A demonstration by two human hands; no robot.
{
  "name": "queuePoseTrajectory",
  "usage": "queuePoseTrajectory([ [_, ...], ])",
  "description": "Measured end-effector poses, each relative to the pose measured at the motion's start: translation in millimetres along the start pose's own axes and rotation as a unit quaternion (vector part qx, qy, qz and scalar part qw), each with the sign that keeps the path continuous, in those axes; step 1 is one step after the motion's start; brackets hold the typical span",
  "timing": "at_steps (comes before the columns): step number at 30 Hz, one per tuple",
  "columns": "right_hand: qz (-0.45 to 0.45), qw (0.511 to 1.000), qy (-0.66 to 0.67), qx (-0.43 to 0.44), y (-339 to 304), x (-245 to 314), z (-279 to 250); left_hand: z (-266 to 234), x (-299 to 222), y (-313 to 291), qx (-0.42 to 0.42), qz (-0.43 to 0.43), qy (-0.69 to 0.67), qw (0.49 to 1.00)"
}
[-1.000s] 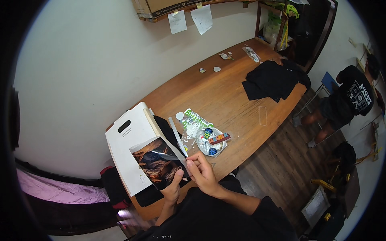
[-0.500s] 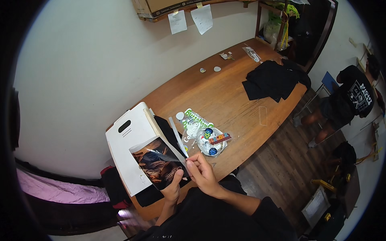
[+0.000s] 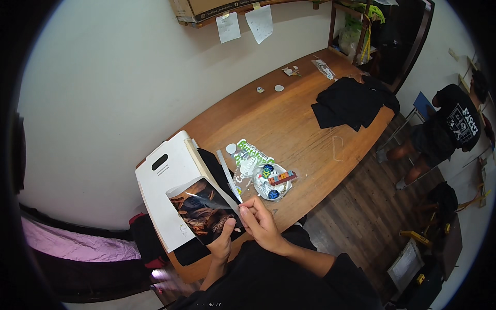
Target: Trimming the edges of a printed heat transfer film using a precision cutting tool on a workbench.
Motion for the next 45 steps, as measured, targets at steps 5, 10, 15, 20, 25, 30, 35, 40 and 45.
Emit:
queuePoseTrajectory([
  [5, -0.006, 1.000, 0.006, 0.006, 0.8, 1.2, 0.5, 2.3, -0.5, 2.6, -0.011, -0.022, -0.006, 1.000],
  [10, 0.028, 0.999, 0.017, -0.013, -1.0, -0.7, 0.3, -5.8, 5.0, -2.3, -0.017, -0.028, 0.007, 0.999],
  [15, 0.031, 0.999, 0.011, -0.007, -1.8, -2.7, 0.3, -3.9, 0.7, 1.3, -0.008, -0.005, -0.006, 1.000],
  [20, 0.028, 1.000, 0.009, 0.000, -2.1, -1.7, 0.4, 0.7, -5.2, 3.4, -0.005, 0.003, -0.029, 1.000],
  [25, 0.033, 0.999, 0.017, 0.007, -3.1, -1.6, 2.3, -2.7, -1.5, 3.3, -0.006, 0.000, -0.015, 1.000],
  [30, 0.031, 0.999, 0.024, -0.002, -3.2, -1.9, 0.7, -0.7, -3.7, 2.8, -0.011, -0.002, -0.011, 1.000],
  [35, 0.006, 1.000, 0.008, 0.012, -0.9, -2.2, 1.7, -1.2, -2.3, 0.1, -0.018, -0.021, 0.005, 1.000],
  [40, 0.000, 1.000, 0.004, -0.010, 0.2, -0.7, -1.2, -3.8, 4.5, -2.9, -0.023, -0.030, 0.027, 0.999],
  [45, -0.008, 1.000, -0.002, -0.026, 1.7, 0.3, -2.1, -0.5, 4.7, -3.4, -0.021, -0.031, 0.014, 0.999],
])
Point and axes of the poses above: each hand's wrist, its own y-axis towards the middle knuckle, its own z-axis out of the palm, x = y × z, the point moved 10 cm from there along y, towards the middle knuckle, and after that the axes turned 6 degrees about -x, right-handed, at the moved point
